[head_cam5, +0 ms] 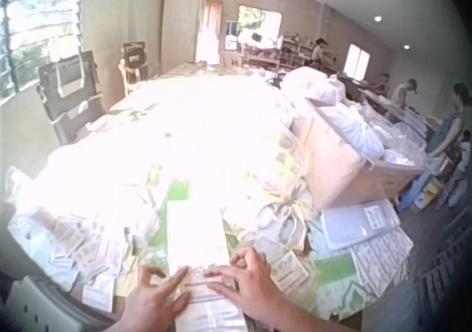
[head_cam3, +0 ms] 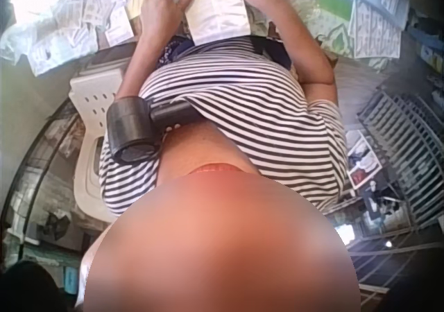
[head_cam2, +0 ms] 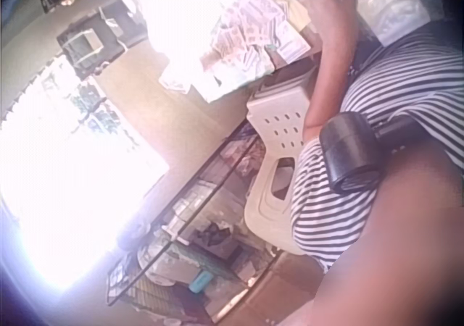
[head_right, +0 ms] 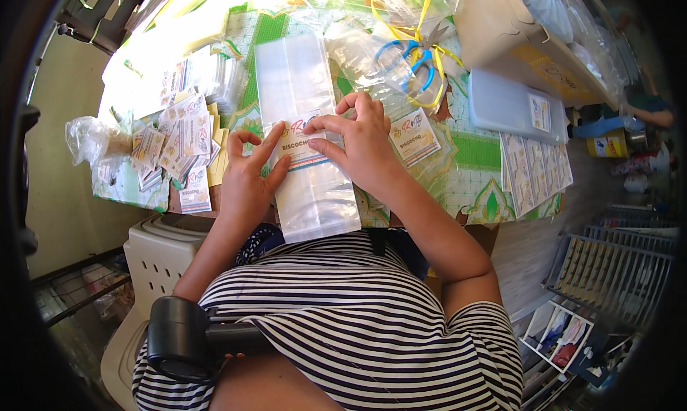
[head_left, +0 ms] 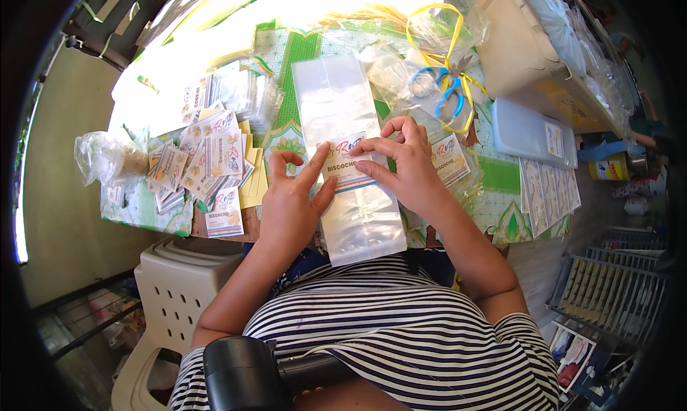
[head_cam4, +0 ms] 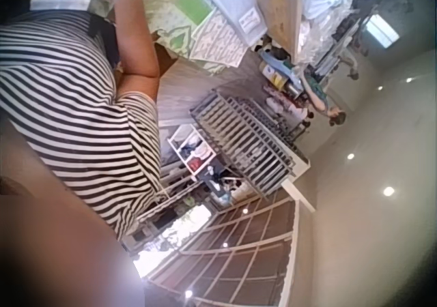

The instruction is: The person places small yellow paper labels into clear plastic bags and seals them. They handle multiple bags and labels, stacking the completed packages on the table.

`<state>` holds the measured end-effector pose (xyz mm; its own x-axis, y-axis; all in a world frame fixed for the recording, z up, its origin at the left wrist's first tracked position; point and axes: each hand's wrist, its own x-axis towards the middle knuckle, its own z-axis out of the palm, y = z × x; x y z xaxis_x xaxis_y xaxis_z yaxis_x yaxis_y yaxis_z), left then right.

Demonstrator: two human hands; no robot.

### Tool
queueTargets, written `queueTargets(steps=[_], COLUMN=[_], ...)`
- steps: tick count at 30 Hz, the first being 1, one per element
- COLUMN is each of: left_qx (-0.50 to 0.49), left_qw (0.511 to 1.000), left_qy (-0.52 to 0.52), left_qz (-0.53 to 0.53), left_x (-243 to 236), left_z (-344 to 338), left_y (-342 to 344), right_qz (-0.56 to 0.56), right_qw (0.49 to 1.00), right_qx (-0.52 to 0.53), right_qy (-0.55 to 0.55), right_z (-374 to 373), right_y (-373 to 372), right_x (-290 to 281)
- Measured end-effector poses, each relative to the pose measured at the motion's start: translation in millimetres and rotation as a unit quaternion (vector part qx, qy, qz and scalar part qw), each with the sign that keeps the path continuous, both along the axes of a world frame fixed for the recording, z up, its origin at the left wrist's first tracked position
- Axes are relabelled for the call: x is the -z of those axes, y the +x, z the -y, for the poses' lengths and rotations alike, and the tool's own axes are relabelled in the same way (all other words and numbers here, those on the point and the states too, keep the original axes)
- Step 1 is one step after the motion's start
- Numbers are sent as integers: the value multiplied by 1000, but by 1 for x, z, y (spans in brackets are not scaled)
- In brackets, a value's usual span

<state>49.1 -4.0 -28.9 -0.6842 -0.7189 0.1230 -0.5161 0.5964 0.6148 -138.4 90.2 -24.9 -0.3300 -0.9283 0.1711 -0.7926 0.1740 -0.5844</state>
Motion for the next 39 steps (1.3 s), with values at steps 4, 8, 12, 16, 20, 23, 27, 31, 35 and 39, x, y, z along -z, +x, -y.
queueTargets(steps=[4,8,12,16,20,23,27,31,35,39], left_qx=[16,22,23,14,-28,-107,-200,-173,-140,-144], left_qw=[999,997,997,999,999,991,959,965,973,977], left_qy=[-5,-9,10,2,-9,-56,-117,-65,-94,-109], left_qz=[39,77,77,51,-29,-48,161,187,161,118], left_x=[-1,-2,-3,-3,-4,-9,-12,-9,-4,-2], left_z=[2,5,7,10,22,47,74,83,80,77], left_y=[2,3,3,2,6,21,47,58,60,60], right_qz=[-41,-66,-157,-190,-206,-178,-164,27,232,-92], right_qw=[999,992,978,955,949,953,956,973,947,880], right_qx=[-18,-56,-98,-206,-224,-228,-236,-191,109,141], right_qy=[18,92,96,94,85,89,60,128,-194,-445], right_z=[-3,-11,-22,-48,-66,-72,-74,-74,-79,-86], right_y=[-2,-8,1,29,39,39,43,30,-10,-59], right_x=[-6,-19,-31,-40,-44,-48,-54,-69,-92,-91])
